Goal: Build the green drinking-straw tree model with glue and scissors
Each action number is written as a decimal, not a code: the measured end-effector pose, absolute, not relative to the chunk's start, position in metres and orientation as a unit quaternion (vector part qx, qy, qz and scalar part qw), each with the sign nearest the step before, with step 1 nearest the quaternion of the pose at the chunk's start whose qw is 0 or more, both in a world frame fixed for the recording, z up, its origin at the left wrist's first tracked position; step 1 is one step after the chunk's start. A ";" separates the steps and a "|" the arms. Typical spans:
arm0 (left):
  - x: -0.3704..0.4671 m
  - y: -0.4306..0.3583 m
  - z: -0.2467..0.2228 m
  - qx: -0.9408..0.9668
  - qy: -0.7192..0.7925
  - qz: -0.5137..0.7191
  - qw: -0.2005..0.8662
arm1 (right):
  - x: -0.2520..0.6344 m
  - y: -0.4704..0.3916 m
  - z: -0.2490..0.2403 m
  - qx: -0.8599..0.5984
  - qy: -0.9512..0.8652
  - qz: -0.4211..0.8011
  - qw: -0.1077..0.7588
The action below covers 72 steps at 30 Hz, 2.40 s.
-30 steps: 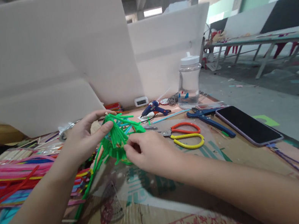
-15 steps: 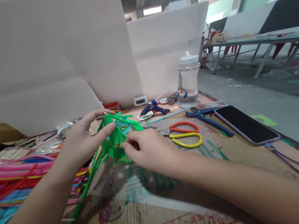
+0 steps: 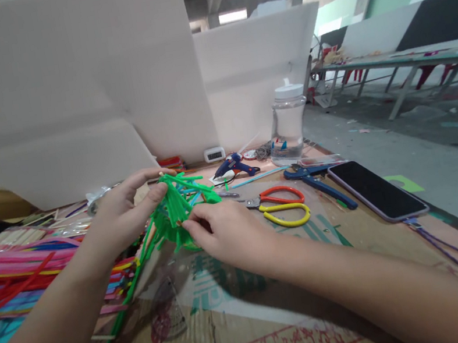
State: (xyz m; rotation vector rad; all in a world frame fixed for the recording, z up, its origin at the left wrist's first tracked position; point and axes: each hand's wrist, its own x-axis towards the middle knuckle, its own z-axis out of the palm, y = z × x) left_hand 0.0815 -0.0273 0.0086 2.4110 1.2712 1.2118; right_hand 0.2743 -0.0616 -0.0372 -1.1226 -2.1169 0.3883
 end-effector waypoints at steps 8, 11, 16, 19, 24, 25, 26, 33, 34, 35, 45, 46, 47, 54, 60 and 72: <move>0.084 -0.031 0.010 0.797 0.451 0.398 0.059 | 0.274 -0.061 -0.035 -0.445 -0.813 0.157 0.341; 0.088 -0.034 0.009 0.791 0.463 0.399 0.033 | 0.273 -0.060 -0.035 -0.446 -0.814 0.157 0.339; 0.089 -0.034 0.007 0.798 0.451 0.400 0.020 | 0.273 -0.061 -0.035 -0.444 -0.818 0.148 0.335; 0.088 -0.033 0.008 0.800 0.445 0.401 0.024 | 0.274 -0.061 -0.035 -0.444 -0.818 0.145 0.335; 0.083 -0.032 0.010 0.808 0.440 0.389 0.041 | 0.275 -0.063 -0.034 -0.442 -0.823 0.147 0.324; 0.082 -0.031 0.010 0.810 0.438 0.388 0.049 | 0.275 -0.063 -0.033 -0.438 -0.826 0.148 0.321; 0.081 -0.030 0.010 0.811 0.433 0.389 0.058 | 0.275 -0.064 -0.033 -0.436 -0.829 0.148 0.318; 0.075 -0.022 0.007 0.824 0.387 0.402 0.104 | 0.274 -0.064 -0.035 -0.425 -0.835 0.130 0.324; 0.075 -0.022 0.007 0.823 0.388 0.402 0.101 | 0.274 -0.063 -0.035 -0.424 -0.834 0.129 0.327; 0.075 -0.022 0.007 0.823 0.389 0.401 0.098 | 0.274 -0.063 -0.036 -0.425 -0.833 0.130 0.330; 0.078 -0.026 0.012 0.777 0.425 0.458 0.079 | 0.273 -0.067 -0.030 -0.427 -0.810 0.169 0.365; 0.078 -0.027 0.013 0.771 0.429 0.466 0.061 | 0.274 -0.066 -0.030 -0.430 -0.812 0.164 0.360; 0.079 -0.030 0.015 0.773 0.432 0.463 0.046 | 0.274 -0.065 -0.031 -0.433 -0.813 0.160 0.355; 0.083 -0.047 0.019 0.823 0.409 0.386 0.075 | 0.274 -0.066 -0.031 -0.416 -0.845 0.129 0.311; 0.072 -0.039 0.021 0.764 0.420 0.455 0.180 | 0.301 -0.047 -0.004 -0.454 -0.854 0.110 0.231; 0.072 -0.023 0.015 0.746 0.540 0.387 0.049 | 0.376 0.068 -0.047 -0.620 -0.757 0.047 0.201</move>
